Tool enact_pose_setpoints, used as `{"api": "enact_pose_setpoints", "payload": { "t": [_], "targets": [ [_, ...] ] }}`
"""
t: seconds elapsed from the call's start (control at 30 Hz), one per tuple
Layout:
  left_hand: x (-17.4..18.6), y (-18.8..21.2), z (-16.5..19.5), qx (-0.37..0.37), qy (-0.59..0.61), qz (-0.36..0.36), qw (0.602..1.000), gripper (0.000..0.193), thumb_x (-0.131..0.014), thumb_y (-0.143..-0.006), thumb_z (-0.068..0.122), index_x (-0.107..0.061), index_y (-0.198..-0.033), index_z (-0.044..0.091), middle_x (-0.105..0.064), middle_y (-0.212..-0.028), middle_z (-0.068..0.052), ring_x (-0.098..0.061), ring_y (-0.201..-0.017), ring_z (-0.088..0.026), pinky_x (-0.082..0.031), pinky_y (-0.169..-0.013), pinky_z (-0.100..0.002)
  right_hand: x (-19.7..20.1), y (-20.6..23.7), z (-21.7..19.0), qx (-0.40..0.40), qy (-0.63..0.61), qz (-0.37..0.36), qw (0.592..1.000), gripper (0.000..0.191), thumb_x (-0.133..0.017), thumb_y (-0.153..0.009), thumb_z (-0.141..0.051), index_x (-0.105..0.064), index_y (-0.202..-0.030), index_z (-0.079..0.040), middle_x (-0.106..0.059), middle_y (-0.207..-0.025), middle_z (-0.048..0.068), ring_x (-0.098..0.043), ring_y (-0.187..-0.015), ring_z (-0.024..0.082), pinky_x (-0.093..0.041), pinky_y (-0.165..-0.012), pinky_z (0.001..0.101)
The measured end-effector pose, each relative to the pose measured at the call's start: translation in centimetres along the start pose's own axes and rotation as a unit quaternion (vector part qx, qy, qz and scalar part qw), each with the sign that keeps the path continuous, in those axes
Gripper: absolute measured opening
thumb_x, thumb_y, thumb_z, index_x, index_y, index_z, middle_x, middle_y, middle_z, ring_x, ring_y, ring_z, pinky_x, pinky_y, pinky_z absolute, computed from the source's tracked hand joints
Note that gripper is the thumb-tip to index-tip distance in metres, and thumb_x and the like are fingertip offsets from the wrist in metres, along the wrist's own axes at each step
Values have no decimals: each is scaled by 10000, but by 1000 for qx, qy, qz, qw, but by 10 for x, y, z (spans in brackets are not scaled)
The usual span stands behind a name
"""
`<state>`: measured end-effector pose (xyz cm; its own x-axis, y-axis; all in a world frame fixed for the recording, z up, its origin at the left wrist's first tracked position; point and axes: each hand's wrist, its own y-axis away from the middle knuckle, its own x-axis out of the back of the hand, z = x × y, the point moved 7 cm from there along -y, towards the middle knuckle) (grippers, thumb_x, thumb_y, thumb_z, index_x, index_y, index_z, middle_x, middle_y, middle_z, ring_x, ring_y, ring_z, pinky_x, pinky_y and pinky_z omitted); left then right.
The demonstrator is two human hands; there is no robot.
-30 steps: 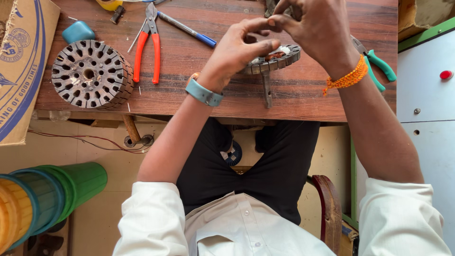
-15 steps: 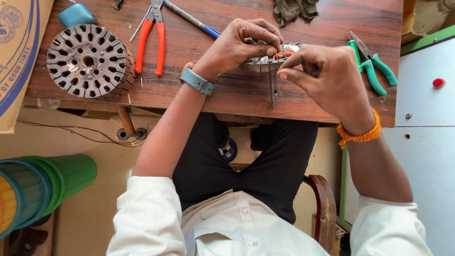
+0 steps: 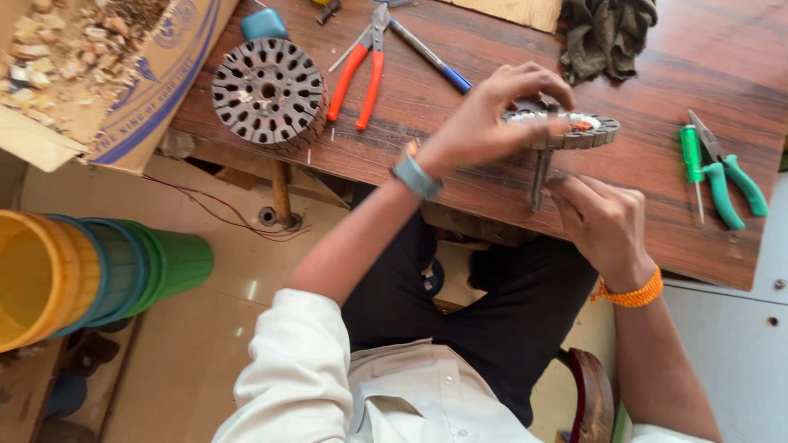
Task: The person winds copper wire around a stator core held in a bench vise. They rotate the stator and guide the wire into slots, continuing the winding process throughout the clip.
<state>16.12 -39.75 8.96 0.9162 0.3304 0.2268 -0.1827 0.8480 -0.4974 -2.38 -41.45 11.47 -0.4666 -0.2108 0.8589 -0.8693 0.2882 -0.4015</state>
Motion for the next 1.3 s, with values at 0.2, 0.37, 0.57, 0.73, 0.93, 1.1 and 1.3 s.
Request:
{"api": "enact_pose_setpoints", "payload": {
  "t": [0.2,0.37,0.57,0.73,0.93,1.1,1.3],
  "targets": [
    [-24,34,44,-60,-283,96,952,636,-828,-851,292,-544,-1410,187,-648,-1253,-8,-555,-1158,-234,-463,-1063,-384,6,2,1,-2,-43,19,999,78,-786,-906,-31,-747,-971,-45,-695,-846,105,-651,-686,240,-508,-620,332],
    [-31,40,19,-88,-233,87,965,596,-819,-896,97,-521,-1404,182,-641,-1299,-21,-585,-1154,-239,-497,-1040,-373,47,8,11,-20,-30,52,998,89,-755,-945,97,-745,-1014,40,-700,-846,144,-641,-668,204,-481,-605,295],
    [-29,41,20,-96,-189,109,971,475,-870,-885,69,-579,-1252,148,-673,-1210,-26,-598,-1122,-246,-538,-963,-368,79,-3,6,6,-9,92,996,70,-814,-1006,87,-749,-1005,61,-703,-860,142,-591,-647,163,-425,-578,273],
    [-24,40,31,-97,-203,103,969,466,-867,-908,47,-582,-1262,147,-675,-1217,-9,-600,-1127,-237,-515,-936,-365,77,-33,2,44,-23,109,993,62,-810,-1034,77,-762,-1063,50,-694,-812,106,-577,-633,105,-406,-584,238],
    [-25,41,31,-99,-191,93,972,466,-840,-921,29,-580,-1290,143,-658,-1229,-23,-587,-1157,-256,-527,-953,-355,63,-46,16,-35,-39,55,997,99,-798,-970,53,-797,-1069,60,-618,-623,115,-493,-492,137,-326,-459,281],
    [-25,40,31,-98,-184,94,974,444,-848,-917,42,-595,-1271,135,-658,-1193,-24,-588,-1124,-252,-534,-967,-380,67,-45,14,27,-50,67,996,57,-791,-1044,68,-774,-1094,45,-634,-713,78,-526,-594,70,-352,-531,206],
    [-23,41,31,-98,-175,100,975,424,-847,-914,48,-599,-1247,133,-657,-1155,-24,-592,-1100,-253,-540,-935,-365,62,-36,28,38,-35,69,996,36,-779,-1061,63,-767,-1087,41,-632,-733,62,-524,-638,72,-358,-562,214]
  ]
}}
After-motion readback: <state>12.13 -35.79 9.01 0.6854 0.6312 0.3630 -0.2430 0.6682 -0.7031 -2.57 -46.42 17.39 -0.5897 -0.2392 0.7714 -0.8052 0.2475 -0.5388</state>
